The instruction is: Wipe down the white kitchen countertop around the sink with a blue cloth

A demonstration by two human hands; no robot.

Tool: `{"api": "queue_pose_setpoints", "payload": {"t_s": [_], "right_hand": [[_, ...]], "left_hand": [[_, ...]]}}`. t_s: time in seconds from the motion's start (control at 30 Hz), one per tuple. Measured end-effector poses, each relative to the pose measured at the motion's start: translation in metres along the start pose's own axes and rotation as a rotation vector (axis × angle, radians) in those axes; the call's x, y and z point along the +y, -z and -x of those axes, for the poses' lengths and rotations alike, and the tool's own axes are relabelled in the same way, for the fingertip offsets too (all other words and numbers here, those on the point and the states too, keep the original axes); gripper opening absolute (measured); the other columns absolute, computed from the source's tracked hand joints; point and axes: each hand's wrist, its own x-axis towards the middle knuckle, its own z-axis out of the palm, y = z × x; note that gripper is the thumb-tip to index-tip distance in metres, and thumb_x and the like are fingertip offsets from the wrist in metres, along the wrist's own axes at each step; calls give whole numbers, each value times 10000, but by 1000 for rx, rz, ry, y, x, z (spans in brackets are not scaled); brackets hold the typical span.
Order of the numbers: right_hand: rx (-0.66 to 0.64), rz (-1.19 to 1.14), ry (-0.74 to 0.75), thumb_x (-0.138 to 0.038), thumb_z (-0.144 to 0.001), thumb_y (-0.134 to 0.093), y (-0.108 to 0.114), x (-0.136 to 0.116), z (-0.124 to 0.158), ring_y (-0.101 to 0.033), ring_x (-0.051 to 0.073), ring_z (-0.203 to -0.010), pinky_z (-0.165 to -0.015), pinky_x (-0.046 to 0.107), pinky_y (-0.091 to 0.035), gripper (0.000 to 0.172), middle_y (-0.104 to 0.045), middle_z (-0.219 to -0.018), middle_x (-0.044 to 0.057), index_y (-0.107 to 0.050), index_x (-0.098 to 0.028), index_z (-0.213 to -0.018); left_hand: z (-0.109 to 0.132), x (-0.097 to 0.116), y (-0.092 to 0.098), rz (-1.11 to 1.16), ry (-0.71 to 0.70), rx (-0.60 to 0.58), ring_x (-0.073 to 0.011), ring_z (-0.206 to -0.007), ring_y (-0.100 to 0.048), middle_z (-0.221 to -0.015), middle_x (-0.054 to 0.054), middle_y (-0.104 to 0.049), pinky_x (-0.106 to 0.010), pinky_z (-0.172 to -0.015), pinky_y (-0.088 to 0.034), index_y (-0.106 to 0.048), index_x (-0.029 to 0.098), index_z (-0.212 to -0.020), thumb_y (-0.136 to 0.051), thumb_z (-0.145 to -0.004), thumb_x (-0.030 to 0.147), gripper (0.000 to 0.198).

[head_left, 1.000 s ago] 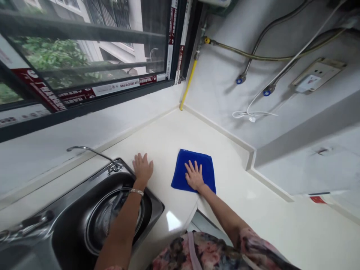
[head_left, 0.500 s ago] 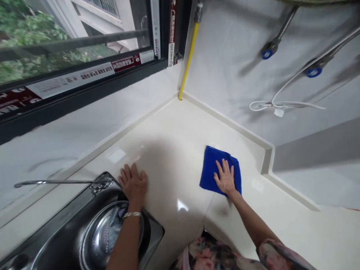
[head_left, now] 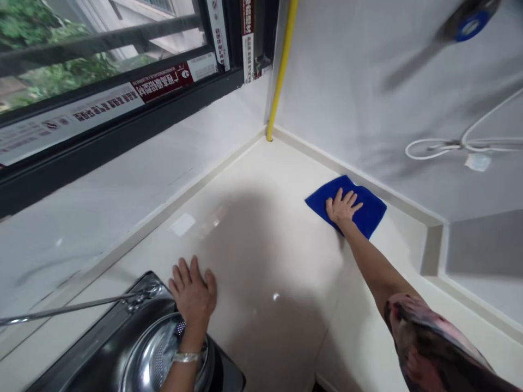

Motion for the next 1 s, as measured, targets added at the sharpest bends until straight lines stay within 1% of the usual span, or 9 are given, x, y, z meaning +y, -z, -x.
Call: {"api": "queue_pose_setpoints", "payload": {"t_s": [0.17,0.3,0.4,0.5,0.57,0.67,0.77,0.9,1.0], "right_hand": [[21,-159,185,-462,-1070,-439,-25,-103,-45,-78,486,-1626,-1172,877,-45,779,-192,-1708,424,-346,83,-1620],[-40,-190,336,-389,-1060,-496,-46,-191,-54,-58,484,-1629,-1185,857,32,767,-163,-1718,418,-314,114,-1609],[-87,-211,499,-385,-1038,-519,-57,-256,-27,-54,510,-1633,-1197,860,54,784,-154,-1750,364,-304,85,-1628],[-146,-230,687,-412,-1034,-501,-59,-308,25,-68,522,-1641,-1216,859,68,786,-142,-1783,297,-306,19,-1662],[-202,-216,787,-418,-1033,-496,-54,-329,65,-87,509,-1647,-1250,819,82,781,-156,-1791,270,-317,-10,-1674],[-268,-207,919,-411,-1020,-520,-42,-339,120,-127,473,-1656,-1305,745,33,768,-204,-1789,244,-351,-60,-1682],[-297,-253,1077,-395,-1005,-548,-29,-324,165,-182,438,-1656,-1329,702,-29,745,-239,-1784,221,-392,-118,-1679],[-360,-298,1274,-403,-995,-579,-14,-274,217,-221,402,-1656,-1340,673,-79,715,-275,-1775,208,-447,-172,-1659],[-410,-343,1372,-416,-986,-601,-4,-215,254,-206,375,-1667,-1343,668,-91,722,-279,-1778,191,-445,-214,-1662]], "left_hand": [[3,-6,-2,-19,-15,1,-404,-1669,-193,-1738,-243,-347,-688,-1317,-208,-446,123,-1642,-401,-1083,408,628],[5,-11,-3,-34,-5,-16,-393,-1672,-189,-1749,-219,-340,-673,-1324,-214,-426,155,-1658,-423,-1079,391,625],[5,-13,-2,-34,0,-36,-388,-1671,-198,-1756,-195,-339,-673,-1322,-225,-413,188,-1670,-443,-1074,383,627],[5,-14,0,-36,6,-48,-395,-1669,-203,-1755,-198,-340,-681,-1321,-223,-425,182,-1661,-444,-1074,376,619],[5,-14,1,-34,11,-51,-402,-1667,-207,-1749,-208,-348,-686,-1320,-221,-444,163,-1648,-441,-1075,381,613],[4,-14,2,-20,11,-45,-414,-1659,-226,-1740,-221,-357,-698,-1311,-235,-468,147,-1633,-441,-1074,391,611],[4,-14,1,14,15,-6,-405,-1649,-265,-1714,-223,-407,-693,-1311,-248,-462,151,-1640,-405,-1082,380,606],[2,-20,-2,97,27,62,-368,-1636,-315,-1672,-235,-469,-649,-1321,-271,-404,129,-1672,-309,-1099,346,620],[-2,-24,-3,165,11,82,-369,-1621,-352,-1661,-236,-484,-646,-1315,-289,-432,145,-1662,-312,-1095,341,612]]}}
